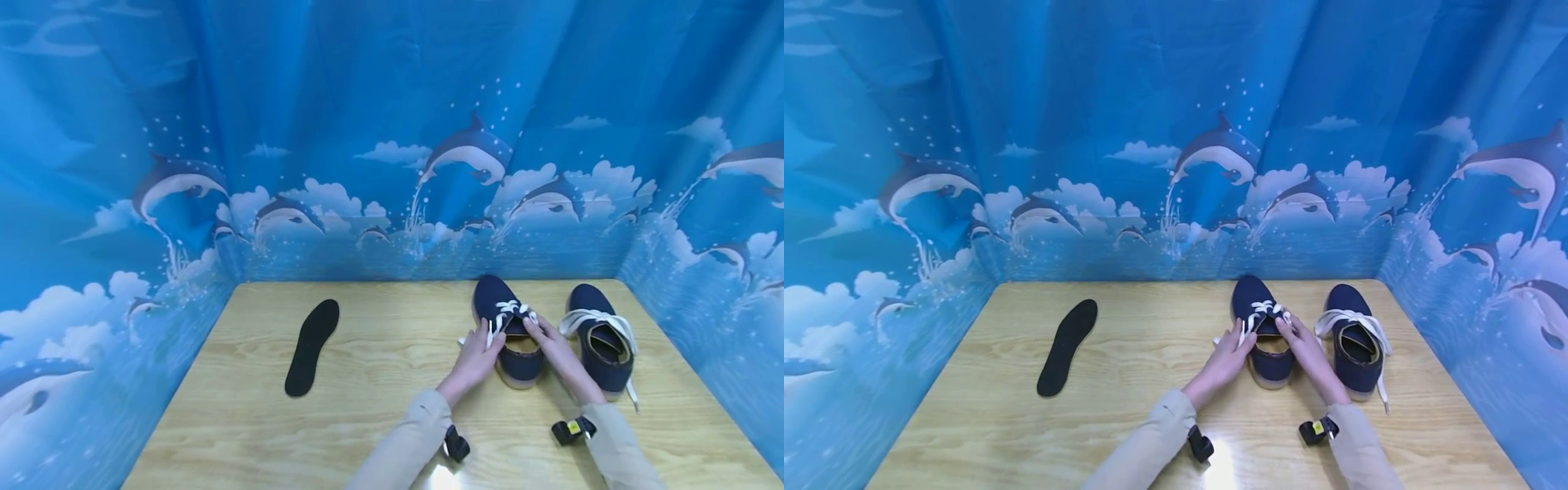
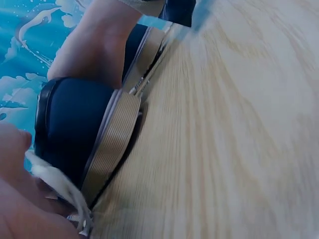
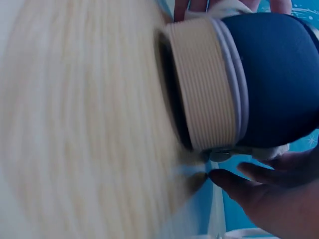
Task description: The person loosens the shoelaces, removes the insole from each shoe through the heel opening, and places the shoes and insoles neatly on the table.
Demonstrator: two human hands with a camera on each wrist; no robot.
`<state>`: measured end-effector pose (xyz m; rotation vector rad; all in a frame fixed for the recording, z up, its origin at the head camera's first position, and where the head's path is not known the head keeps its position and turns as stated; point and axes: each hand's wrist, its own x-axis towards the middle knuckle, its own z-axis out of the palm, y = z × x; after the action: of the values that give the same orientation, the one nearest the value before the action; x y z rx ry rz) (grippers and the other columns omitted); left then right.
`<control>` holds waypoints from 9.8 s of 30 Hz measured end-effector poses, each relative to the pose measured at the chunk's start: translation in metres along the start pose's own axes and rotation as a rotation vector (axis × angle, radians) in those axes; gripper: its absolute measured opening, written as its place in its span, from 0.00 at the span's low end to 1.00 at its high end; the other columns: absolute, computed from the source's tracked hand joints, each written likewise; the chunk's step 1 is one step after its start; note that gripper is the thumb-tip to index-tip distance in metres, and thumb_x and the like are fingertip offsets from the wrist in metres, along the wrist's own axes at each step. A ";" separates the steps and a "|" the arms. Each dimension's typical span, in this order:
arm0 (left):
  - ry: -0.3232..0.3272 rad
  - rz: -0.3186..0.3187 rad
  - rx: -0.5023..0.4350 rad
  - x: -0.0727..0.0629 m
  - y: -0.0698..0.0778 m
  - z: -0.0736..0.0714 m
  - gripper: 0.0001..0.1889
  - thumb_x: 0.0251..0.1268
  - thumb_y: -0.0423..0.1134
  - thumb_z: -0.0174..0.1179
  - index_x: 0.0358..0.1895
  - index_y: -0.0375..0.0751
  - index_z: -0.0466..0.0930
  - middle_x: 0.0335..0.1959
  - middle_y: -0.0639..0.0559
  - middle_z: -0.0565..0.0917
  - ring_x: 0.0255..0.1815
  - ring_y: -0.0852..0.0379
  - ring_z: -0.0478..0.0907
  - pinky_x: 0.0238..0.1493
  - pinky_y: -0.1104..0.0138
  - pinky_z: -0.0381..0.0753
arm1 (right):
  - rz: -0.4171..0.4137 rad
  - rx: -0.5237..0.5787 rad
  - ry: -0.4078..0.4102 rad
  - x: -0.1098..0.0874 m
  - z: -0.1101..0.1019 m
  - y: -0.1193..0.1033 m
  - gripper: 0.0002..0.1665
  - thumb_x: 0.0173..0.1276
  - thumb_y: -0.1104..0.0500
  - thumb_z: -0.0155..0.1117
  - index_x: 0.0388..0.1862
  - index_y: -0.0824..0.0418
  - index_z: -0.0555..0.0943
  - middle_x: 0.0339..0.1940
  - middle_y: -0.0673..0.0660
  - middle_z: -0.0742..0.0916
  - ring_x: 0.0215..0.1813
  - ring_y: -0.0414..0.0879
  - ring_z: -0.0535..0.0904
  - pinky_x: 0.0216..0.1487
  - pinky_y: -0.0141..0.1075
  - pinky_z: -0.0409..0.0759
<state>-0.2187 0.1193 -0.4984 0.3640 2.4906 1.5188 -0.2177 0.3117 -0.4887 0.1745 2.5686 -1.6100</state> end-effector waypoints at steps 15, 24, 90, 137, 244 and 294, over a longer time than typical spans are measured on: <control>0.238 0.143 -0.037 -0.008 -0.001 -0.022 0.16 0.73 0.37 0.57 0.60 0.44 0.83 0.62 0.48 0.83 0.65 0.47 0.77 0.68 0.56 0.73 | -0.435 -0.424 0.520 -0.045 -0.018 -0.017 0.18 0.78 0.54 0.59 0.61 0.60 0.83 0.46 0.65 0.87 0.42 0.62 0.82 0.39 0.47 0.77; 0.218 0.199 -0.056 -0.020 0.002 -0.033 0.12 0.70 0.32 0.57 0.47 0.48 0.89 0.56 0.53 0.85 0.58 0.54 0.79 0.62 0.60 0.75 | -0.567 -0.647 0.709 -0.074 -0.044 -0.001 0.13 0.60 0.69 0.72 0.45 0.67 0.85 0.43 0.71 0.86 0.45 0.72 0.79 0.40 0.64 0.72; -0.171 0.726 0.721 -0.065 0.045 0.022 0.21 0.79 0.49 0.52 0.72 0.56 0.71 0.68 0.63 0.74 0.69 0.67 0.68 0.71 0.77 0.58 | -0.336 -0.746 0.403 -0.082 -0.066 0.018 0.21 0.80 0.51 0.56 0.53 0.68 0.84 0.42 0.76 0.86 0.39 0.77 0.81 0.33 0.66 0.74; -0.164 0.409 0.611 -0.088 0.018 -0.023 0.44 0.54 0.70 0.68 0.73 0.60 0.67 0.67 0.64 0.77 0.58 0.64 0.80 0.50 0.69 0.81 | -0.201 -0.764 0.200 -0.109 -0.079 0.043 0.30 0.67 0.41 0.70 0.58 0.61 0.81 0.40 0.69 0.82 0.37 0.59 0.82 0.28 0.52 0.76; -0.217 0.198 0.160 -0.092 -0.086 -0.214 0.38 0.61 0.42 0.68 0.76 0.55 0.65 0.70 0.57 0.73 0.70 0.54 0.70 0.71 0.52 0.68 | -0.700 -0.819 0.035 -0.060 0.140 -0.057 0.45 0.68 0.42 0.67 0.72 0.70 0.68 0.66 0.68 0.76 0.68 0.66 0.72 0.69 0.60 0.68; 0.295 0.273 0.440 -0.093 -0.031 -0.162 0.05 0.64 0.35 0.69 0.38 0.47 0.82 0.27 0.59 0.80 0.27 0.64 0.75 0.29 0.74 0.73 | -0.650 -0.812 0.017 -0.064 0.146 -0.059 0.46 0.70 0.42 0.65 0.74 0.70 0.65 0.70 0.70 0.74 0.72 0.71 0.66 0.69 0.70 0.61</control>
<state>-0.1816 -0.0596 -0.4488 0.6086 3.1229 1.1601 -0.1594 0.1524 -0.4897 -0.7704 3.2207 -0.4965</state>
